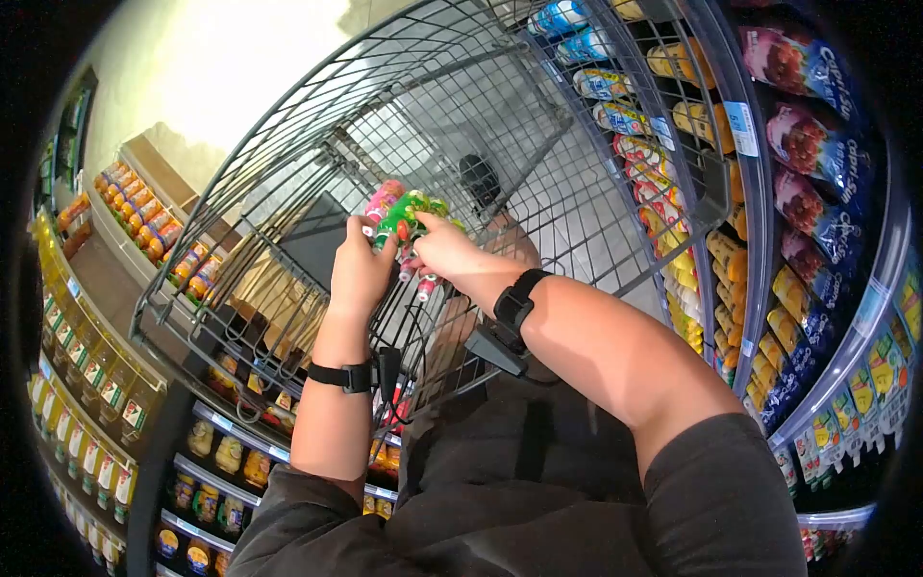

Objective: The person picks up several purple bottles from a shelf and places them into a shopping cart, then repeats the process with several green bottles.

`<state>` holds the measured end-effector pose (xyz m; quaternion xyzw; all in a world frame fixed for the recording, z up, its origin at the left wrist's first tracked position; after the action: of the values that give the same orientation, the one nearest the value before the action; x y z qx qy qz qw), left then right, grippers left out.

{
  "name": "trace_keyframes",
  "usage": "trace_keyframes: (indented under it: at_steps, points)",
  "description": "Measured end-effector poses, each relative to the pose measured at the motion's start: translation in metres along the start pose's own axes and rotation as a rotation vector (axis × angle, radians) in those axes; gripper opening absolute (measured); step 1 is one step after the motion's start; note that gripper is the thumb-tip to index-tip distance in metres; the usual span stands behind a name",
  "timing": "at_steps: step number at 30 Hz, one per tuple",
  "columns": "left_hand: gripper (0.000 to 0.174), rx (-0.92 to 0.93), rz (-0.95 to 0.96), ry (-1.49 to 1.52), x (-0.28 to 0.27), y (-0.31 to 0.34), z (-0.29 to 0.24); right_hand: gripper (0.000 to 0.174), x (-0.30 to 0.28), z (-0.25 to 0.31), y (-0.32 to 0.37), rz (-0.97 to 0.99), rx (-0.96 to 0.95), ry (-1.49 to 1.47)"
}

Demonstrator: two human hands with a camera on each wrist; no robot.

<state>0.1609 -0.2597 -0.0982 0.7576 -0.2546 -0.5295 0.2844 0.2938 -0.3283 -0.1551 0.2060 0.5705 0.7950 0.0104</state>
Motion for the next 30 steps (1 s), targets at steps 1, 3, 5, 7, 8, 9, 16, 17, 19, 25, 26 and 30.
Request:
trace_keyframes:
  at_steps: [1,3,5,7,8,9,16,17,19,25,26,30]
  points:
    - [0.039,-0.004,0.006,0.002,0.006,-0.005,0.001,0.070,-0.002,0.003,-0.002,-0.026,-0.009,0.051]
    - [0.045,0.038,-0.048,-0.041,0.018,-0.013,0.005,0.069,-0.007,0.003,-0.010,0.022,0.036,0.090]
    - [0.048,0.066,-0.033,-0.062,0.030,-0.021,0.011,0.068,-0.009,-0.002,-0.022,0.013,0.052,0.197]
    - [0.045,-0.030,-0.001,-0.094,0.033,-0.025,0.011,0.068,-0.008,-0.004,-0.027,0.001,0.087,0.187]
    - [0.045,-0.032,0.000,-0.094,0.033,-0.026,0.009,0.068,-0.008,-0.006,-0.029,0.011,0.098,0.163]
    - [0.045,-0.033,-0.004,-0.105,0.034,-0.027,0.007,0.068,-0.007,-0.006,-0.030,0.022,0.109,0.138]
    - [0.045,-0.039,0.036,-0.193,0.046,-0.036,0.006,0.066,-0.006,-0.014,-0.049,0.050,0.148,0.129]
    - [0.045,-0.039,0.036,-0.193,0.047,-0.038,0.006,0.065,-0.005,-0.017,-0.052,0.055,0.150,0.082]
    - [0.041,-0.053,0.053,-0.178,0.052,-0.041,0.010,0.065,-0.002,-0.014,-0.048,0.060,0.147,0.035]
    - [0.039,-0.021,0.049,-0.105,0.045,-0.036,0.011,0.064,-0.002,-0.006,-0.032,0.069,0.085,-0.091]
    - [0.039,-0.016,0.039,-0.103,0.043,-0.034,0.010,0.064,-0.002,-0.007,-0.030,0.062,0.092,-0.093]
    - [0.042,-0.005,-0.011,-0.063,0.025,-0.017,0.012,0.063,-0.003,-0.006,-0.007,0.074,0.071,-0.134]
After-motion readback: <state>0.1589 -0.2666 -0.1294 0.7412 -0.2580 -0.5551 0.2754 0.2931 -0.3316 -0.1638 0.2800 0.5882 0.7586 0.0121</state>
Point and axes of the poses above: each hand's wrist, its own y-axis away from the middle knuckle, its own x-axis out of the palm, z = x × y, the point moved 4 cm from there along -y, towards the middle knuckle, and after that the axes turned 7 degrees about -y, right-handed, at the moved point
